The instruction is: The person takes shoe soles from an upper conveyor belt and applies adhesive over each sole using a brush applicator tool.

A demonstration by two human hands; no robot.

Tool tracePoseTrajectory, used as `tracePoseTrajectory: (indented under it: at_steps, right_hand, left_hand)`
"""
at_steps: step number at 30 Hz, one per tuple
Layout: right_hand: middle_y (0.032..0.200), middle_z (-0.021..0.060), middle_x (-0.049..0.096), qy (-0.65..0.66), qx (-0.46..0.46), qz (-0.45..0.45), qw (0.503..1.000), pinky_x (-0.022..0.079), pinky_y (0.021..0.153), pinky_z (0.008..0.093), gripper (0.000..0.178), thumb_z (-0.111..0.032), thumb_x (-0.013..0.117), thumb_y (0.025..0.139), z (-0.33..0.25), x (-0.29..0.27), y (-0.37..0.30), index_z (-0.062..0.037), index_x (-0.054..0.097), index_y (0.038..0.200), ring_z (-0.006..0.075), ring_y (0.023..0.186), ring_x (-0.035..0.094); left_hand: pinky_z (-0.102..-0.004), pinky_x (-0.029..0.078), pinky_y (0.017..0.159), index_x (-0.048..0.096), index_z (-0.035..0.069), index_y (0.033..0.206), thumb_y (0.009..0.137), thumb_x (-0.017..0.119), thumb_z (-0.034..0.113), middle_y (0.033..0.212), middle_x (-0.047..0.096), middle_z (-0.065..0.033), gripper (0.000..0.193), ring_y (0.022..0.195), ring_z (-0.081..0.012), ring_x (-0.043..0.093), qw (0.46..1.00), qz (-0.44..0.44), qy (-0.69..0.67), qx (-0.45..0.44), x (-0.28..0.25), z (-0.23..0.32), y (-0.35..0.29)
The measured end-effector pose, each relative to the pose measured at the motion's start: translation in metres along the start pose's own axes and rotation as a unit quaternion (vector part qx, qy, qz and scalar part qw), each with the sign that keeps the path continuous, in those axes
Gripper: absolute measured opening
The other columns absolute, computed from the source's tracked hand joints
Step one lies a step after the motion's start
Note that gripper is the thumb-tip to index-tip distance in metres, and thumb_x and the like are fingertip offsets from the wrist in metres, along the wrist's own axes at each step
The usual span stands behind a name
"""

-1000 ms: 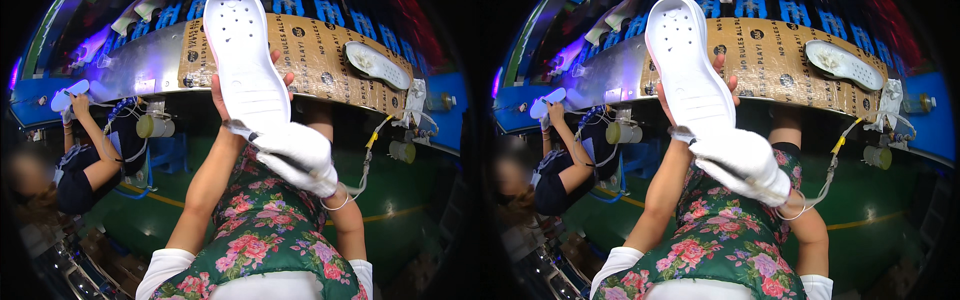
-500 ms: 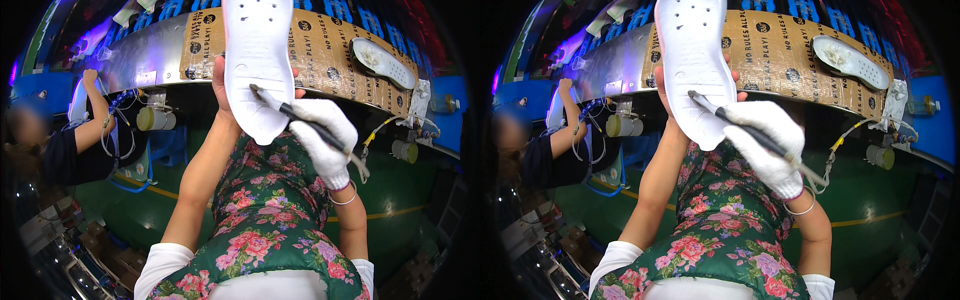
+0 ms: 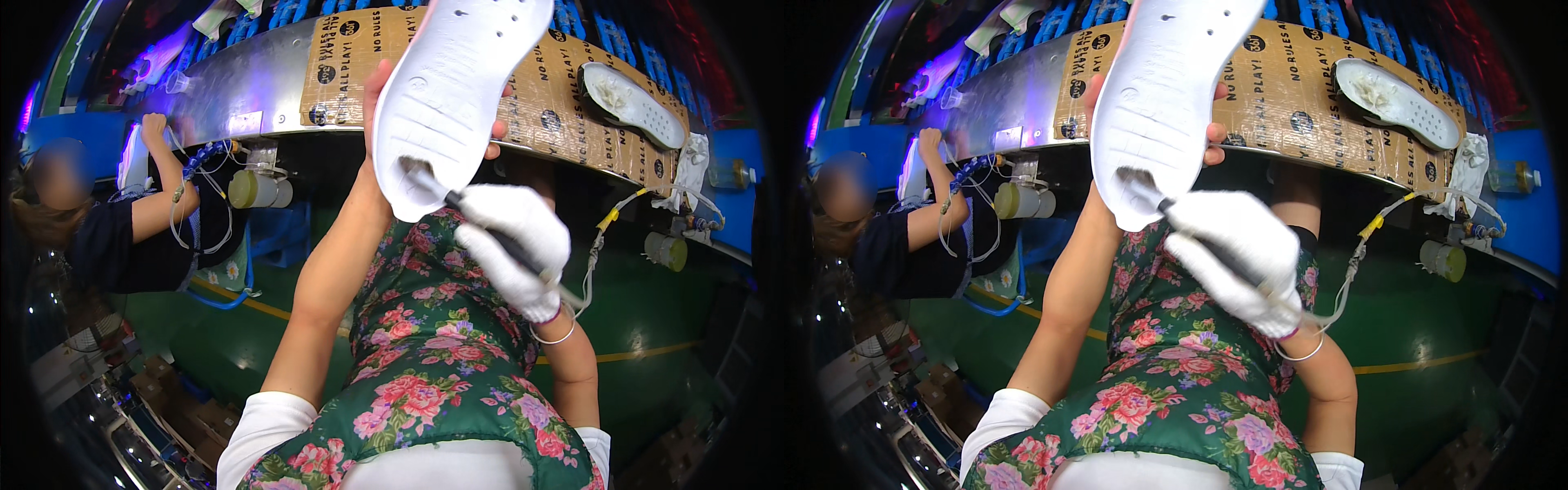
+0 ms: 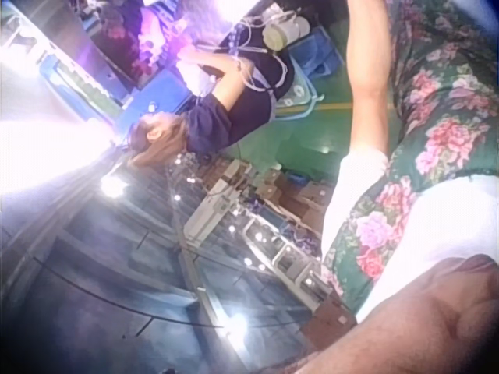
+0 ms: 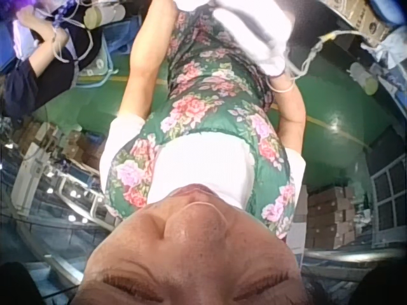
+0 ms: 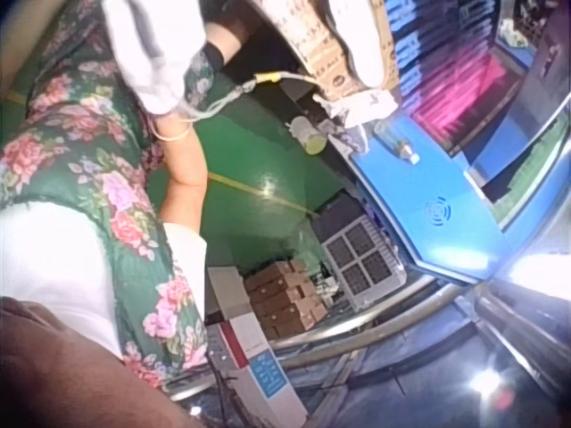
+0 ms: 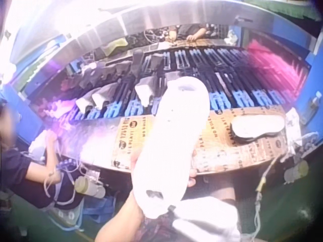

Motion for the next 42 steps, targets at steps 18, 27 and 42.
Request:
tracePoseTrajectory:
  at_steps: [18, 27, 42]
  right_hand:
    - [0.097, 0.0118, 0.075, 0.019, -0.007, -0.07, 0.997, 0.058, 0.077, 0.0346, 0.029, -0.005, 0.084, 0.078, -0.006, 0.009, -0.007, -0.0025, 0.075, 0.105, 0.0277, 0.087, 0.073]
    - [0.099, 0.0137, 0.075, -0.063, -0.037, -0.087, 0.994, 0.058, 0.076, 0.0355, 0.029, -0.003, 0.083, 0.077, -0.006, -0.003, -0.003, -0.0017, 0.074, 0.105, 0.029, 0.085, 0.072]
    - [0.1, 0.011, 0.076, 0.001, 0.049, -0.075, 0.996, 0.057, 0.079, 0.0349, 0.027, -0.002, 0.083, 0.078, 0.005, -0.015, -0.001, -0.0014, 0.074, 0.103, 0.025, 0.088, 0.072]
  left_hand:
    - [-0.067, 0.052, 0.091, 0.041, -0.005, 0.149, 0.092, 0.048, 0.064, 0.127, 0.058, -0.0373, 0.089, 0.104, -0.0587, 0.062, 0.984, 0.013, -0.078, -0.158, -0.002, 0.002, 0.009]
    - [-0.0533, 0.059, 0.078, 0.048, -0.002, 0.146, 0.095, 0.044, 0.066, 0.126, 0.058, -0.0363, 0.085, 0.087, -0.0445, 0.069, 0.977, 0.101, 0.061, -0.179, 0.002, -0.004, 0.009]
    - [-0.0429, 0.062, 0.065, 0.057, -0.005, 0.133, 0.094, 0.05, 0.062, 0.108, 0.069, -0.0282, 0.078, 0.075, -0.0392, 0.072, 0.932, 0.176, 0.222, -0.226, -0.001, -0.002, 0.01]
Point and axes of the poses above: each hand's wrist, its own y-axis towards the middle knuckle, its own x-axis out of the palm, z = x × y, the point moved 2 cm from there along y, towards the middle knuckle
